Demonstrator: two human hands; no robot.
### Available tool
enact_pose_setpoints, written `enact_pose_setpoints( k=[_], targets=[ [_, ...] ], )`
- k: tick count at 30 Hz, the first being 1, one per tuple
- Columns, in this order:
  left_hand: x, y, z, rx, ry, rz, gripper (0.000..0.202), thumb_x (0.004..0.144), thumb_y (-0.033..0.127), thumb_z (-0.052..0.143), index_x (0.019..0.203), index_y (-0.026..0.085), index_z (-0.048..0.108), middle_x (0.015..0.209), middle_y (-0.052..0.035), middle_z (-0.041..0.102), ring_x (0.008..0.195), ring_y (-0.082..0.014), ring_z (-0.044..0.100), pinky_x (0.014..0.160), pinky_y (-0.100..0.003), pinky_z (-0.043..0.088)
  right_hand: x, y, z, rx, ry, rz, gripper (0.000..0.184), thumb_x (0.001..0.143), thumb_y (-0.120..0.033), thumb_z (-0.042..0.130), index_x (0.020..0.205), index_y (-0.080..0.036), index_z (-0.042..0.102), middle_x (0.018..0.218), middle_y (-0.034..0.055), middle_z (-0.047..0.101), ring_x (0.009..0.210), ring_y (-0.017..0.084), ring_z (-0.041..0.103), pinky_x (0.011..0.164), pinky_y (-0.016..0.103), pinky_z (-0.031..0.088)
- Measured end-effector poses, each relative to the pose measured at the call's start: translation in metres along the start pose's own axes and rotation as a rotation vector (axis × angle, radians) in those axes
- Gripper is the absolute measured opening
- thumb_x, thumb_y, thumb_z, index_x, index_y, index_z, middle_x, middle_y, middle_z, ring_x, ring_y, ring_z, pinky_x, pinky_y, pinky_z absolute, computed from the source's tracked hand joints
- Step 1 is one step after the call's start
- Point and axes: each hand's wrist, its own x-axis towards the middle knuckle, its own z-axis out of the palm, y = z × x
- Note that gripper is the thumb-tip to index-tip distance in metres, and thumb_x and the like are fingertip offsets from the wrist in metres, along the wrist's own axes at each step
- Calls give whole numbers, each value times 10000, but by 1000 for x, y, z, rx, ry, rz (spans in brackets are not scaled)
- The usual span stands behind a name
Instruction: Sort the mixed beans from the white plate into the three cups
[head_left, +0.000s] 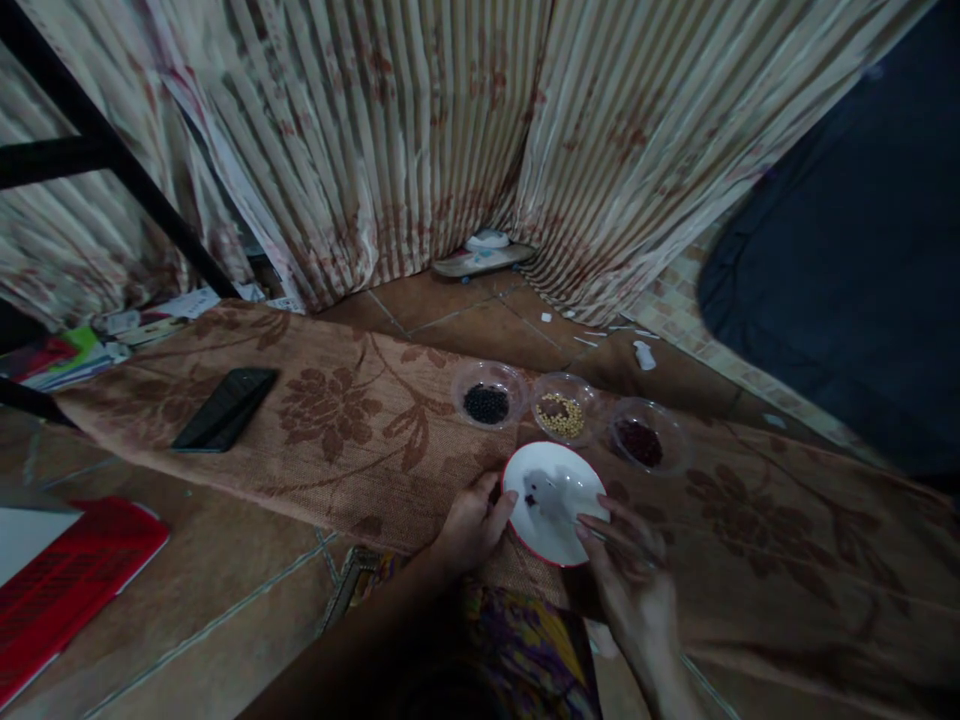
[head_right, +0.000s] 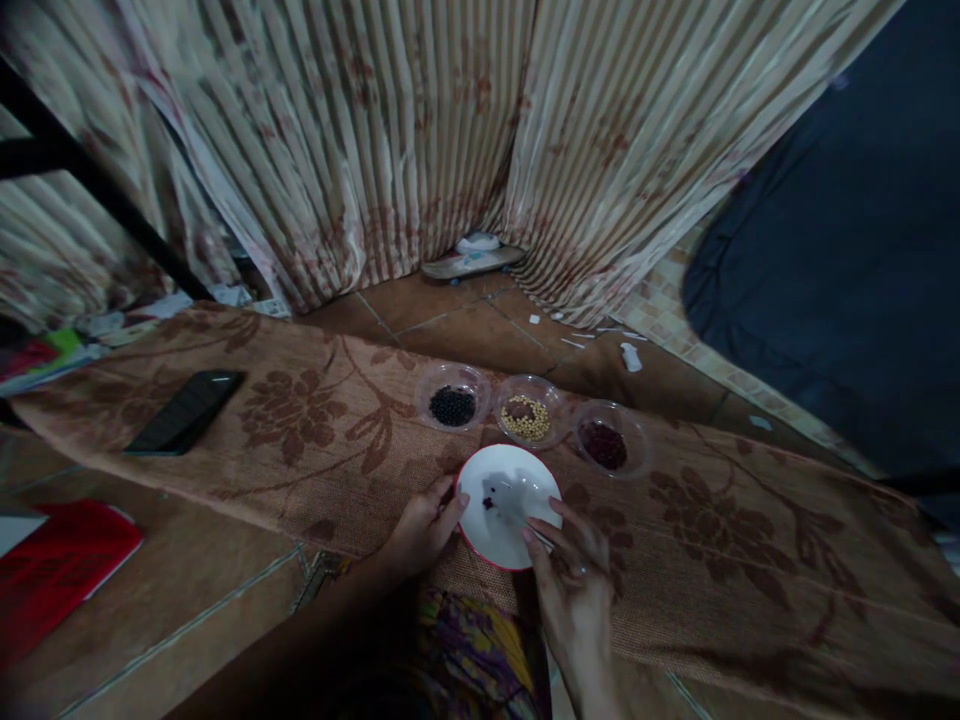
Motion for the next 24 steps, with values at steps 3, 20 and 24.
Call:
enact_pose_setpoints(
  k=[3,20,24],
  targets=[
    [0,1,-1,15,1,3,276,885,362,472,1049,179,598,704,-17,671,582,-149,608,575,-240,474,2,3,5,-25,-10,-47,226,786,-433,610,816,-246,733,1136,63,620,1078,247,502,924,432,408],
    [1,-1,-1,34,-42,-4,294,902,375,439,1065,174,577,699,-16,660,568,-144,602,555,-231,452,6,13,12,-45,-17,-125,239,801,-453,589,818,-262,731,1126,48,624,1116,244,485,935,441,402],
    [1,2,-2,44,-18,11,282,896,367,450,1053,177,588,683,-13,655,559,-144,597,548,-231,449,5,13,10,-26,-12,-106,232,792,-449,599,817,-260,730,1125,50,629,1118,249,490,932,446,402]
  ],
)
